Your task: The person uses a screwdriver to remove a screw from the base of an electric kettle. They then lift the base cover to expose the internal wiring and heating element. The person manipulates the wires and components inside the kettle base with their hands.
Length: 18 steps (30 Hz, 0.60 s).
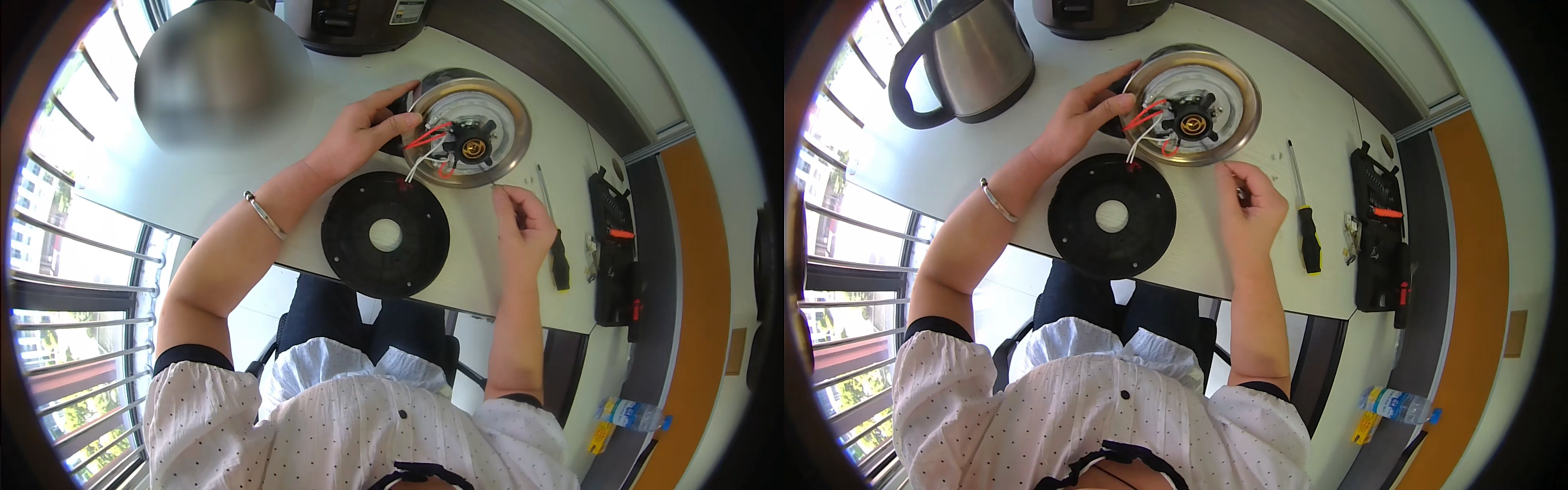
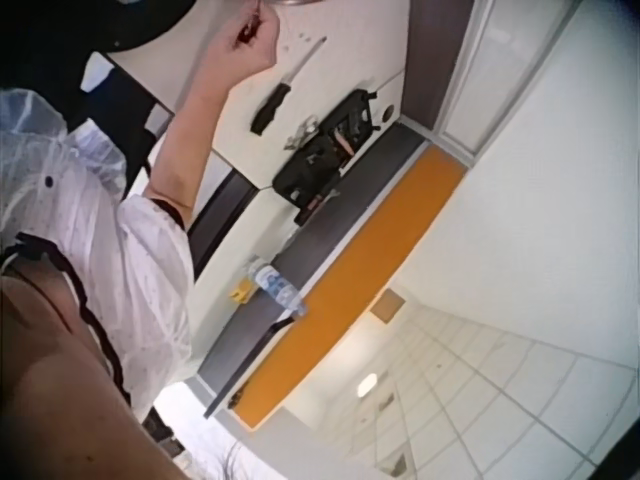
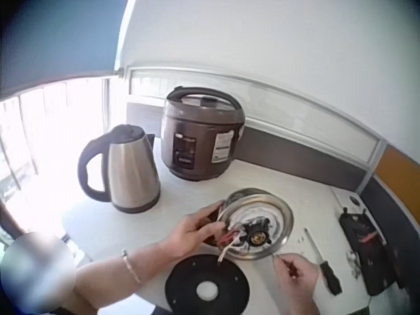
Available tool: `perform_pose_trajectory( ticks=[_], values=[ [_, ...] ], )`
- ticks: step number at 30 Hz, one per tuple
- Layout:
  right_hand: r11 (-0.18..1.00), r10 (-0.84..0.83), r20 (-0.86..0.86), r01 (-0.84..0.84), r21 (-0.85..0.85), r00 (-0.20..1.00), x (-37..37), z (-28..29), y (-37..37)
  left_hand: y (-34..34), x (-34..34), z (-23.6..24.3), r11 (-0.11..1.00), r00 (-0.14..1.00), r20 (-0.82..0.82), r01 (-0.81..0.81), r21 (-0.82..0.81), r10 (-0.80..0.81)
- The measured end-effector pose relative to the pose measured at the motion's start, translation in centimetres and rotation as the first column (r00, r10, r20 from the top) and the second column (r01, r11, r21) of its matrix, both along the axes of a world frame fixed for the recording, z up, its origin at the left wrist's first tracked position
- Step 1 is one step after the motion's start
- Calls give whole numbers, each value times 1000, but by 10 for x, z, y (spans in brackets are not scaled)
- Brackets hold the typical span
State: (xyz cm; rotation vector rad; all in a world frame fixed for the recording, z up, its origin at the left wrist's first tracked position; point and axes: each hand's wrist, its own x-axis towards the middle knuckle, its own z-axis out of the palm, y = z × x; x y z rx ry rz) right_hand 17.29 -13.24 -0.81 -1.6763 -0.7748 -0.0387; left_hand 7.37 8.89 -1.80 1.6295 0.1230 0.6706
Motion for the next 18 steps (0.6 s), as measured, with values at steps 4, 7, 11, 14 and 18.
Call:
perform_pose_trajectory(
  ticks=[4,7,11,14,18],
  values=[
    [999,46,190,-47,0,981,-8,-11,13,-2,1,4,1000,1000,-5,-8,-18,8],
    [994,49,308,-17,-105,950,-10,-12,15,0,4,3,1000,1000,-11,-2,7,2],
    [989,6,502,70,-132,865,-10,-10,20,-2,2,7,999,999,-33,-32,3,32],
    [993,-10,592,77,-88,806,-9,-12,24,-7,1,10,999,999,-39,-39,-38,38],
    [996,5,635,51,-70,773,-9,-16,26,-18,1,16,996,995,-32,-90,-5,90]
  ],
)
